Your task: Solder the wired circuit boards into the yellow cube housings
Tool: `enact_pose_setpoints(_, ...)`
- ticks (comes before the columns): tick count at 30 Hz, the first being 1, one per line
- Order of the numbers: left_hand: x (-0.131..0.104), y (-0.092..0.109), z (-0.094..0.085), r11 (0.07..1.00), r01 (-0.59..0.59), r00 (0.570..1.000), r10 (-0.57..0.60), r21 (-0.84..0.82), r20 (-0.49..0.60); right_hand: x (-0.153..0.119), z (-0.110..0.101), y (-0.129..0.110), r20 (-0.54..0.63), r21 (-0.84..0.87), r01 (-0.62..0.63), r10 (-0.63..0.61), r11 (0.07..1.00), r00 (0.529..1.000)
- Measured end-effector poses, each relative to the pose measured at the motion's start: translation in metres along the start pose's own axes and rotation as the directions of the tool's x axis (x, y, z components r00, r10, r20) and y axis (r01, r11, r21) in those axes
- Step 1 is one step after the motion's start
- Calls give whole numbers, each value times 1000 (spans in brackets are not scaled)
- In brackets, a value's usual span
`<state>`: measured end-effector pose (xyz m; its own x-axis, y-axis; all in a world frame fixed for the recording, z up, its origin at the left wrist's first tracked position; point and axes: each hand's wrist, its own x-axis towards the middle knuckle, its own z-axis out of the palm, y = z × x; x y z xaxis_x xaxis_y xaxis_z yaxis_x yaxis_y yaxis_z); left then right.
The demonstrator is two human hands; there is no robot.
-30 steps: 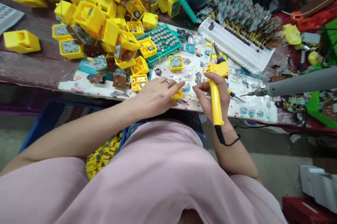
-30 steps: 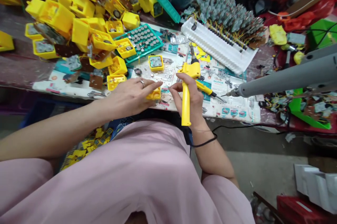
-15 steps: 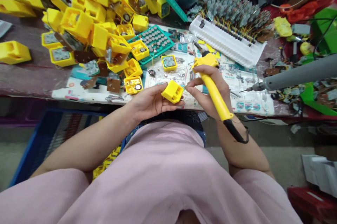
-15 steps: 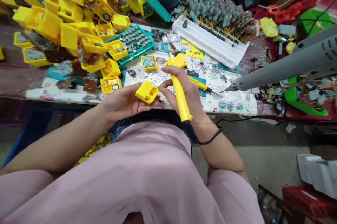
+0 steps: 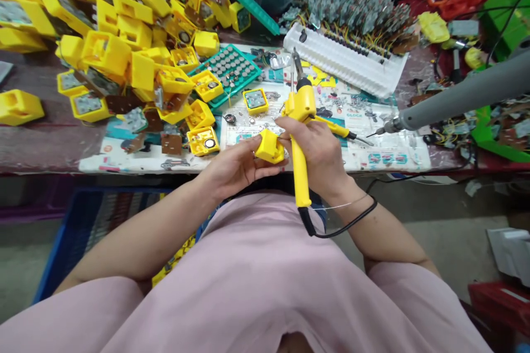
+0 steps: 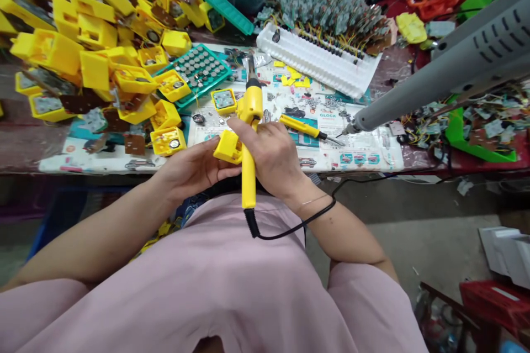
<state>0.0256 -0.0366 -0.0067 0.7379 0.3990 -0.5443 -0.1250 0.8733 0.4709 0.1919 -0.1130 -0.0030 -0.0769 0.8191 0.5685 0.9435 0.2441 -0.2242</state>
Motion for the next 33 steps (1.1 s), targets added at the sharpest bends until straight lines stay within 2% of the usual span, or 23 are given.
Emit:
enact_pose_setpoints(9,3,-5,-3,996,-58,998,57,72,14,-7,4,4,68,97,-16,9,995,998)
enact_pose_setpoints(15,3,-5,5,986,-156,988,155,56,27,-7,5,-2,13,-8,22,-22,1000,1000)
enact_pose_setpoints(20,4,-4,7,980,-170,985,172,102,-13,-7,7,-3,-25,-12,36,-36,999,999)
enact_pose_setpoints(24,5,-3,1,975,-182,983,181,127,17,-5,9,2,-30,4,-49,49,999,998)
enact_pose_setpoints(28,5,-1,-7,968,-196,980,186,159,75,-1,8,11,50,154,-177,171,972,984)
enact_pose_setpoints(31,7,2,-13,961,-183,982,167,209,94,1,7,16,117,286,-225,199,931,973)
enact_pose_setpoints(33,8,3,-16,956,-177,982,155,235,111,1,6,17,154,313,-228,188,922,970)
